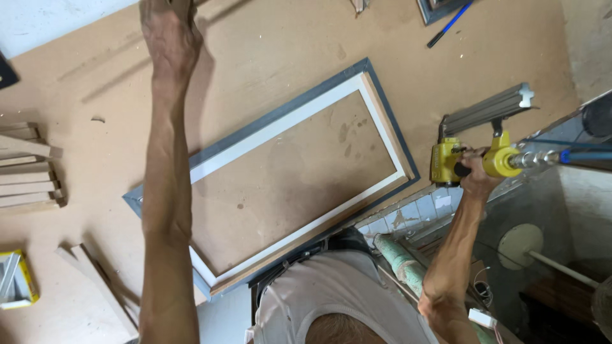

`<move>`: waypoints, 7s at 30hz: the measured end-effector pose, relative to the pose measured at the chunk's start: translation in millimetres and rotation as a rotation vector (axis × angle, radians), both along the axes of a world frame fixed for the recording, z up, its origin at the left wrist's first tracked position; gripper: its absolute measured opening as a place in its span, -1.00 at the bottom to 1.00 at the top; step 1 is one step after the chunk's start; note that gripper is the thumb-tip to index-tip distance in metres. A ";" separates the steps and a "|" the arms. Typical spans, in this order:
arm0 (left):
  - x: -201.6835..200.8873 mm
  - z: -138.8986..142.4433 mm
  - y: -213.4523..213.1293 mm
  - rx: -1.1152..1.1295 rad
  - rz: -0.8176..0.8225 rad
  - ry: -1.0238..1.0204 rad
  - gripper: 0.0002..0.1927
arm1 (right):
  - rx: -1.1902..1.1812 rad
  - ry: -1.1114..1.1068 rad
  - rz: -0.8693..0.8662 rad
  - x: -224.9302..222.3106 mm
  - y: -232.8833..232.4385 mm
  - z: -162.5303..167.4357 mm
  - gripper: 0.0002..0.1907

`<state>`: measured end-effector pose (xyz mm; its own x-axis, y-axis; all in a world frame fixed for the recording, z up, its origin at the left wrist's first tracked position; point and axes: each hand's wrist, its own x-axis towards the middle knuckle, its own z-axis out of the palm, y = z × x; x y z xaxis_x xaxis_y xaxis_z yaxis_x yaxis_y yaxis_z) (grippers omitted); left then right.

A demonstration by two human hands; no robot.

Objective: The person assembles a picture frame by attaching wooden strips to a frame with a glass pane using a pneumatic nail gun. They repeatedly position strips and drive nails along the edges, then wipe the glass with a cloth. Finally, they place a decorative panel on the workbench.

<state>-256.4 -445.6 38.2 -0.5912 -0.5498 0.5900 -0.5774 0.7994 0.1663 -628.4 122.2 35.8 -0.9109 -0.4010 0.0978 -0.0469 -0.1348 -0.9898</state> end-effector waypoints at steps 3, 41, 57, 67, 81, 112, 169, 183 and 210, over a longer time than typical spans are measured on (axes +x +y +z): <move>26.2 -15.3 50.8 0.137 0.008 0.031 -0.91 | -0.039 0.001 0.036 -6.0 -3.0 -4.8 -0.81; 18.4 -37.8 219.1 0.409 -0.107 0.157 -0.81 | -0.104 0.114 0.253 45.9 -46.8 52.0 -0.74; -6.5 -48.1 212.9 0.493 -0.136 0.192 -0.92 | -0.024 -0.189 0.408 117.7 -172.5 15.1 -0.85; -7.7 -52.2 215.4 0.464 -0.121 0.190 -0.87 | -0.050 -0.144 0.432 112.2 -165.8 14.1 -0.82; 15.5 -42.6 216.4 0.367 -0.093 0.162 -0.82 | -0.010 -0.229 0.701 194.3 -173.4 13.9 -0.77; 226.2 -69.4 192.6 0.247 -0.040 0.066 -0.74 | 0.008 -0.209 0.746 391.5 -212.5 21.3 -0.74; 197.6 -32.9 340.8 0.238 1.330 0.223 -0.71 | -0.045 0.036 1.503 298.3 -262.1 11.6 -0.92; 205.5 -53.8 341.3 0.171 1.276 0.399 -0.78 | 0.055 -0.109 1.799 300.9 -321.5 7.9 -0.74; 200.7 -64.7 344.0 0.354 1.225 0.419 -0.73 | 0.098 0.033 2.143 376.6 -392.2 42.0 -0.85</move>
